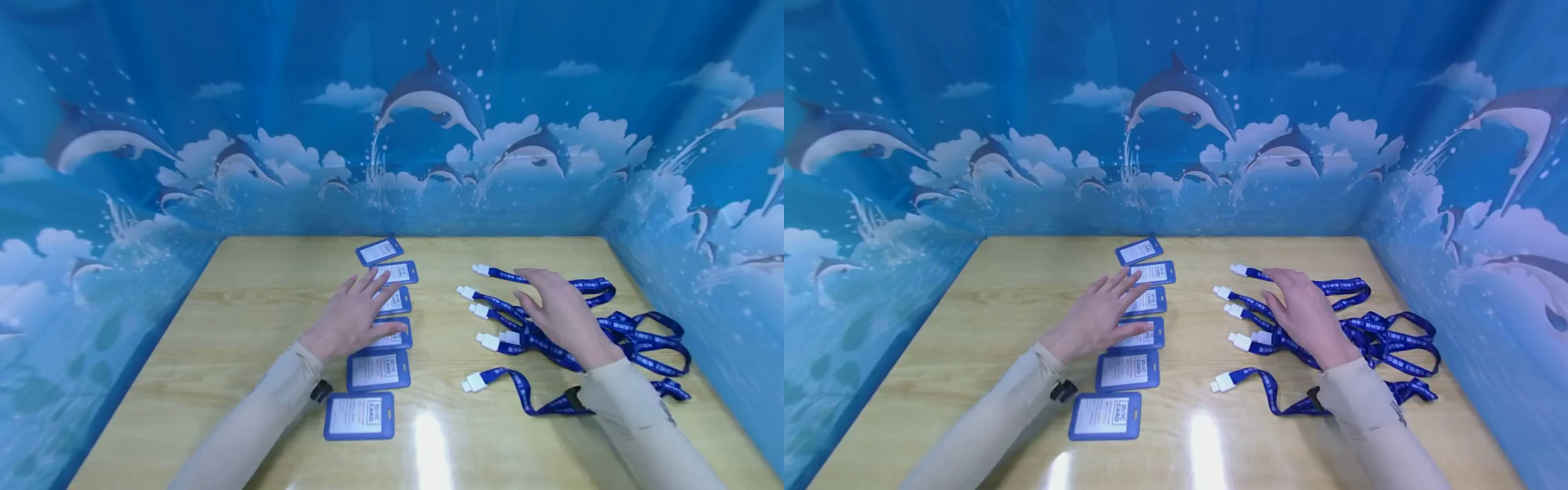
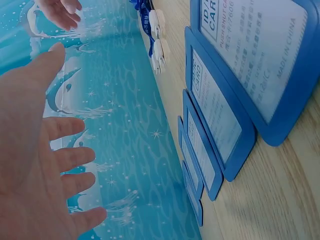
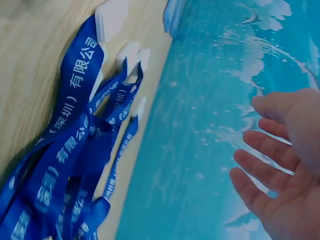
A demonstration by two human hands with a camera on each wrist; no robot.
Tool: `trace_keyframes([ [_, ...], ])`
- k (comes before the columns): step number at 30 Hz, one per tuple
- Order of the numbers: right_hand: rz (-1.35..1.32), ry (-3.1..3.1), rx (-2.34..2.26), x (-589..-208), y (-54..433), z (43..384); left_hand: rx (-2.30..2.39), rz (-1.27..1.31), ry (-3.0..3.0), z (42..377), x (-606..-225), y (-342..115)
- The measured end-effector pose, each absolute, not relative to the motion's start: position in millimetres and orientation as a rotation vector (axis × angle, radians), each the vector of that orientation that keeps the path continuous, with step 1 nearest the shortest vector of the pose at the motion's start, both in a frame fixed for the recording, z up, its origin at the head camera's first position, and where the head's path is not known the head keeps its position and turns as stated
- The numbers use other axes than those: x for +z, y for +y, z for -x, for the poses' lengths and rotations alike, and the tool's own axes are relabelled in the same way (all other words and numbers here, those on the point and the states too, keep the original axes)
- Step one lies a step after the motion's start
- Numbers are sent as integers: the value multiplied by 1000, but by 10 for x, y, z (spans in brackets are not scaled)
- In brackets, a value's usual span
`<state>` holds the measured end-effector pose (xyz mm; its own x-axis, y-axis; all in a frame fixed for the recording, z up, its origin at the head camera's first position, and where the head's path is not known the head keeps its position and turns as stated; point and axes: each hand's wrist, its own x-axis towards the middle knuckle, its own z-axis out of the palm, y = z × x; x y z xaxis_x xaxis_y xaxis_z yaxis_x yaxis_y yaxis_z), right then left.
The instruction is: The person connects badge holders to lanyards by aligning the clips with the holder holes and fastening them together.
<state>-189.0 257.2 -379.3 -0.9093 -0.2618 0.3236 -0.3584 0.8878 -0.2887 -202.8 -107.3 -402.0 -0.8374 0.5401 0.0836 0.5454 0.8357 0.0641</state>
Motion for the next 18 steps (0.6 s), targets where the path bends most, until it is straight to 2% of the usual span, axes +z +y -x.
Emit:
trace_keyframes([
  [18, -450, -2957, 596, -4228, 2448, 2956, -51, 889, -2993, 2065, -4025, -1091],
])
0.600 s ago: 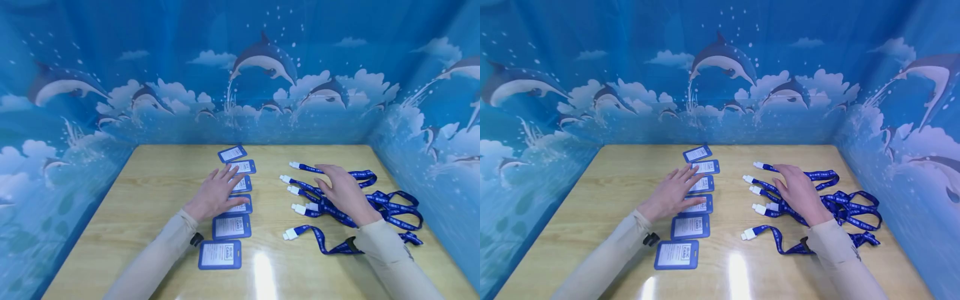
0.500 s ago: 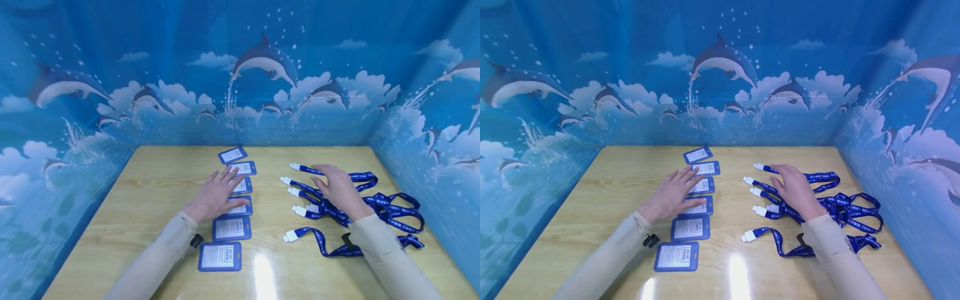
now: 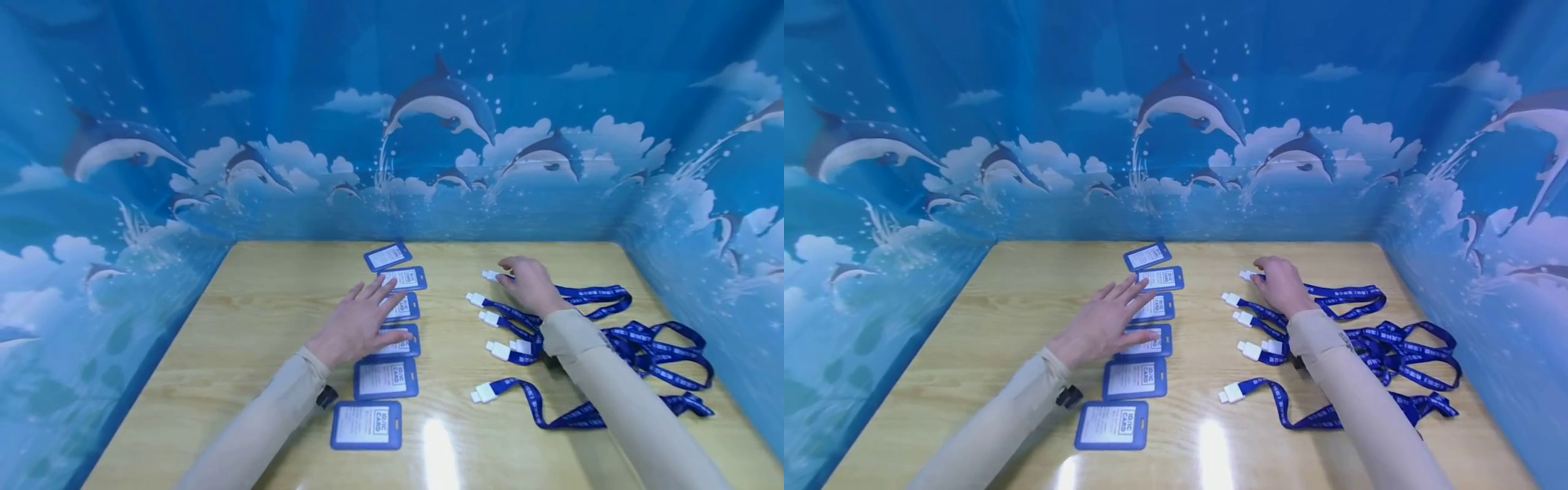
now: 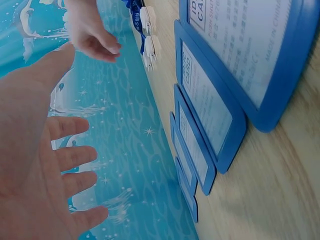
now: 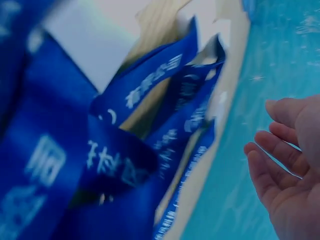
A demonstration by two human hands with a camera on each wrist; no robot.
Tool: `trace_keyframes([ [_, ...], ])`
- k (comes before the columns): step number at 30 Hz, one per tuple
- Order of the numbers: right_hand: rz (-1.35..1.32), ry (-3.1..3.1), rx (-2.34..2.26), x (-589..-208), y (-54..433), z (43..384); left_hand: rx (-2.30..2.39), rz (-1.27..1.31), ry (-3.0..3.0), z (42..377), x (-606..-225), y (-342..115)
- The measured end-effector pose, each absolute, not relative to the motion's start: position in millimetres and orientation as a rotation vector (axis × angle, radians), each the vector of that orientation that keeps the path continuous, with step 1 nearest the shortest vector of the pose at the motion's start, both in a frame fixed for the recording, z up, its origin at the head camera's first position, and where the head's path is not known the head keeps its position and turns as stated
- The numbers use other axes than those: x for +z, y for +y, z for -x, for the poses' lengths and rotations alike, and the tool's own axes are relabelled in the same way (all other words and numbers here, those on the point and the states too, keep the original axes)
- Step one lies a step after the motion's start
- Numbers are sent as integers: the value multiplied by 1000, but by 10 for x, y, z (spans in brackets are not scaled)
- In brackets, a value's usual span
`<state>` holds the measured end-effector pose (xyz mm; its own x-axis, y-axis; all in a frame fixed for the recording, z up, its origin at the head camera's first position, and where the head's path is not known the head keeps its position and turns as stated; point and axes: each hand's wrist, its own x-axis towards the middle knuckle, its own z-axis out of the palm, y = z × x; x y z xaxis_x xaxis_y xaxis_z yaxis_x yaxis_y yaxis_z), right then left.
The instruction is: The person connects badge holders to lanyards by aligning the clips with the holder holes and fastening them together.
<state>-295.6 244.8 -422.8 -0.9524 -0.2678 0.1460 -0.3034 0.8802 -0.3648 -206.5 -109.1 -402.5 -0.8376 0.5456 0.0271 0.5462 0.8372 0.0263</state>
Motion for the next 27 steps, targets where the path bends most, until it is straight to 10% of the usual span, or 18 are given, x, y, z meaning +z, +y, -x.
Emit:
trace_keyframes([
  [27, -395, -3133, 572, -4488, 2439, 3295, -69, 763, -3099, 2483, -3923, -1319],
])
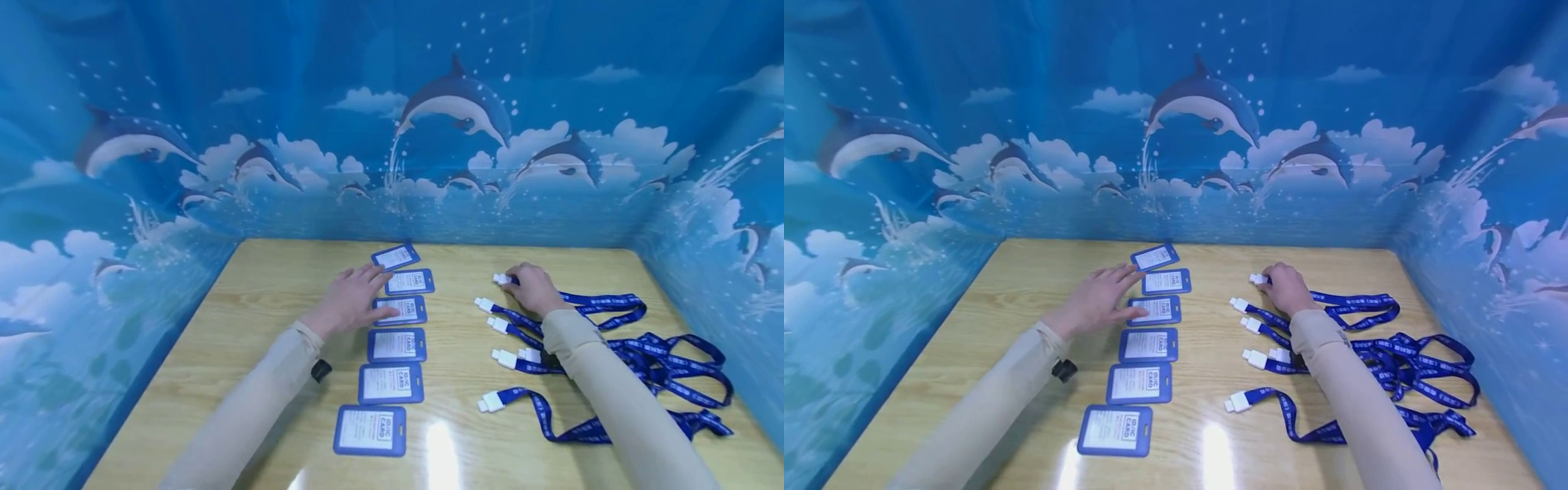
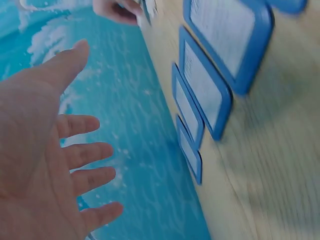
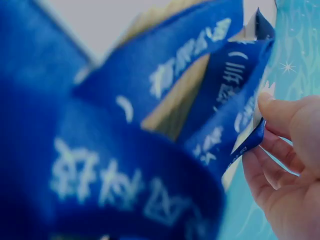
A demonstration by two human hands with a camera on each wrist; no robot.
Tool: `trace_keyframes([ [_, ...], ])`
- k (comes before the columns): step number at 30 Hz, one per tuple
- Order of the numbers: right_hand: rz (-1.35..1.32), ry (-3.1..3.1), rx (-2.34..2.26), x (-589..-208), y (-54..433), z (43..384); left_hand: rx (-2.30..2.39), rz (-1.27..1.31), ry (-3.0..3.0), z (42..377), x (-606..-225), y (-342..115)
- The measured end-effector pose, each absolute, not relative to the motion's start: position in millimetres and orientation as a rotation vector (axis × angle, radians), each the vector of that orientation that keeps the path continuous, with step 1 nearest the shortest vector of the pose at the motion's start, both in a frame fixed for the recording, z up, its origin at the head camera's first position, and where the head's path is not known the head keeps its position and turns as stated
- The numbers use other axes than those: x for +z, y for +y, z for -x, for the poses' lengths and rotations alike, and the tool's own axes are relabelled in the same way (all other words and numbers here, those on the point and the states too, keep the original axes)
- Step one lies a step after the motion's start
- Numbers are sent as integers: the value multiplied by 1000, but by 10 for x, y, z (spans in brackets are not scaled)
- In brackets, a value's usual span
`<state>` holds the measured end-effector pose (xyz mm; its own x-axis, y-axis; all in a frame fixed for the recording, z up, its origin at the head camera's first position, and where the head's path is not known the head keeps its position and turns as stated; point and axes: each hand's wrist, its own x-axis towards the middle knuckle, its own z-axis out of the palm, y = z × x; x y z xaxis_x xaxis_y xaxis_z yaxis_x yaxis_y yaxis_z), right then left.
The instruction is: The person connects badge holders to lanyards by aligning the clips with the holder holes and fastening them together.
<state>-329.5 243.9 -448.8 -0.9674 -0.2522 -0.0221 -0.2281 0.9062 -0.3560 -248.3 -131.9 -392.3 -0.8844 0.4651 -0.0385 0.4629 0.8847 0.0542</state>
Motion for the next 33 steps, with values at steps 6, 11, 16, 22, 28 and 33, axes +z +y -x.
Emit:
trace_keyframes([
  [6, 336, 3016, -563, -4378, 2461, 3240, 181, -655, 2952, 2746, -3972, -1474],
  [11, 321, 3040, -560, -4295, 2468, 3199, 197, -589, 2902, 2879, -4046, -1511],
  [16, 339, 3062, -549, -4273, 2478, 3171, 203, -623, 2870, 2977, -4178, -1466],
  [22, 363, 3066, -535, -4287, 2439, 3155, 155, -645, 2858, 3069, -4354, -1407],
  [28, 343, 3070, -529, -4284, 2432, 3167, 138, -598, 2835, 3169, -4478, -1338],
  [33, 357, 3061, -559, -4266, 2418, 3174, 133, -579, 2830, 3245, -4529, -1284],
])
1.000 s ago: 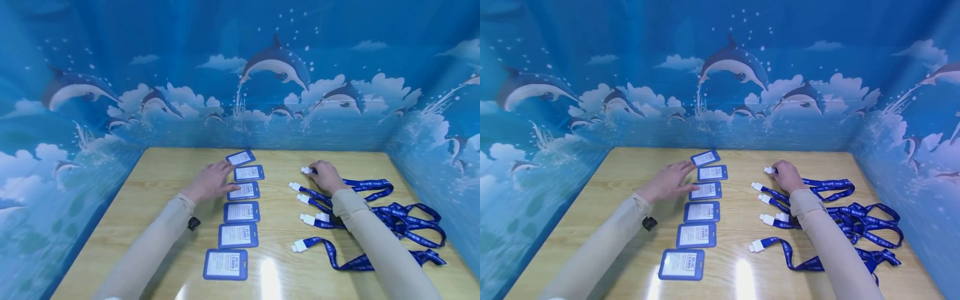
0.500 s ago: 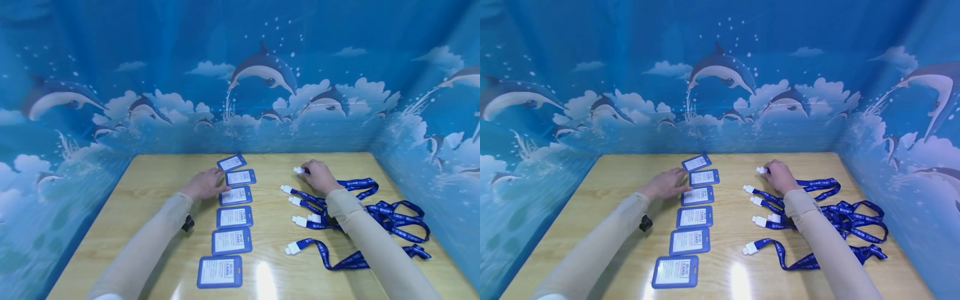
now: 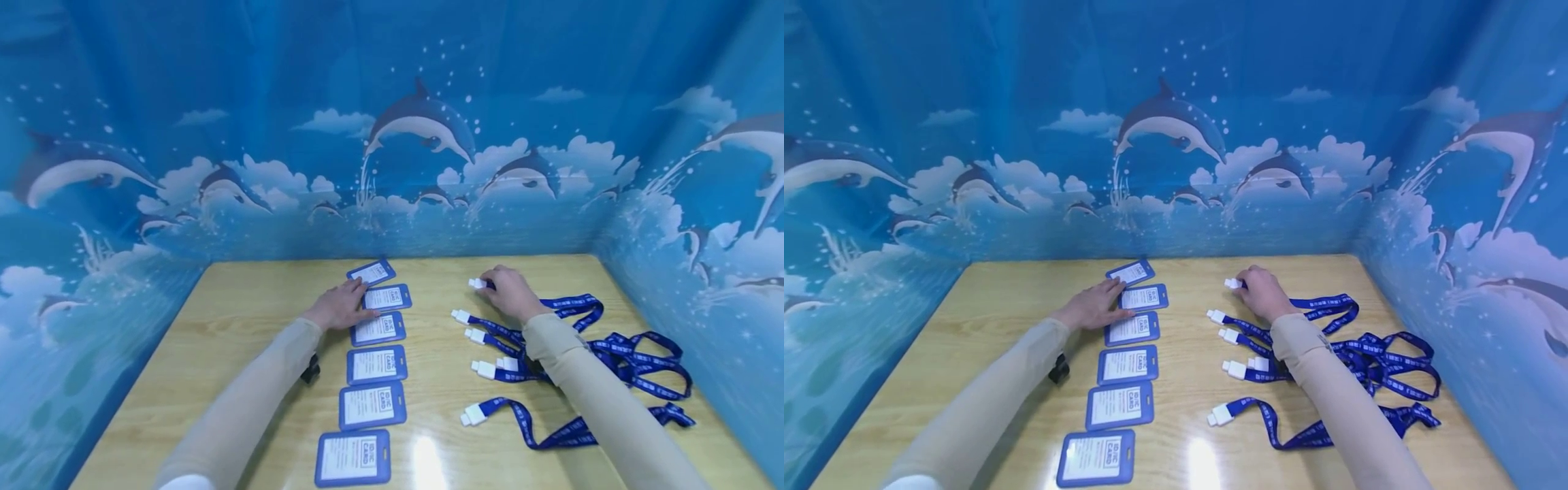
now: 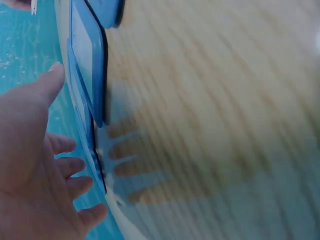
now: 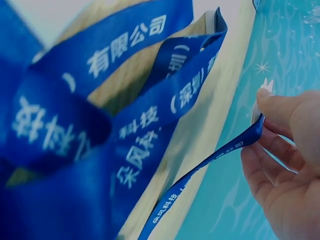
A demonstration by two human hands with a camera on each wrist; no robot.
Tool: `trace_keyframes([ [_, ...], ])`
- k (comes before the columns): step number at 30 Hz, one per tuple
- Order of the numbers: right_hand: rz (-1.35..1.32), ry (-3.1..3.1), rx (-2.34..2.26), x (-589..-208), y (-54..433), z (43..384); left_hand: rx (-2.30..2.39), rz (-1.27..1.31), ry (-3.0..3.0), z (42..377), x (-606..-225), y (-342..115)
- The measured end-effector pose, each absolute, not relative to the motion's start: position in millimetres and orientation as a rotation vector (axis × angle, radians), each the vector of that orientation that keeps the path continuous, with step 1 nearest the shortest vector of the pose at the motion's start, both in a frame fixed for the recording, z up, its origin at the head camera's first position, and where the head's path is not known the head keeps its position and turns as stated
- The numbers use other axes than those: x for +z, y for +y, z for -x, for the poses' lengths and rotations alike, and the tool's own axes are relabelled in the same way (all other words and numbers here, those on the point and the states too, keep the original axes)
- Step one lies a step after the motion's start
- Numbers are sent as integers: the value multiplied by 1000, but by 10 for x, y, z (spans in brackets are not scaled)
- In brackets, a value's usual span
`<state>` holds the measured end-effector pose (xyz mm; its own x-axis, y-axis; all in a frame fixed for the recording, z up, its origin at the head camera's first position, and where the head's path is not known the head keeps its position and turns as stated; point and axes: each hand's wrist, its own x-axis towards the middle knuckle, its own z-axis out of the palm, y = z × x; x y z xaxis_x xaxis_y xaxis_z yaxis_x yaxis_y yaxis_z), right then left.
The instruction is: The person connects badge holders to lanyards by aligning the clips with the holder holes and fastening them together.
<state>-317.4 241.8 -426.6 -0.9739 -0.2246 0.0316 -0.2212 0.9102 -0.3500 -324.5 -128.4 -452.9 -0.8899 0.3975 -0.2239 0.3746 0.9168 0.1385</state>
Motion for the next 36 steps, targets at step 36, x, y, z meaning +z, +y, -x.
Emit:
trace_keyframes([
  [36, 557, 2998, -483, -4487, 1588, 3473, 169, -662, 2785, 3143, -4532, -1224],
])
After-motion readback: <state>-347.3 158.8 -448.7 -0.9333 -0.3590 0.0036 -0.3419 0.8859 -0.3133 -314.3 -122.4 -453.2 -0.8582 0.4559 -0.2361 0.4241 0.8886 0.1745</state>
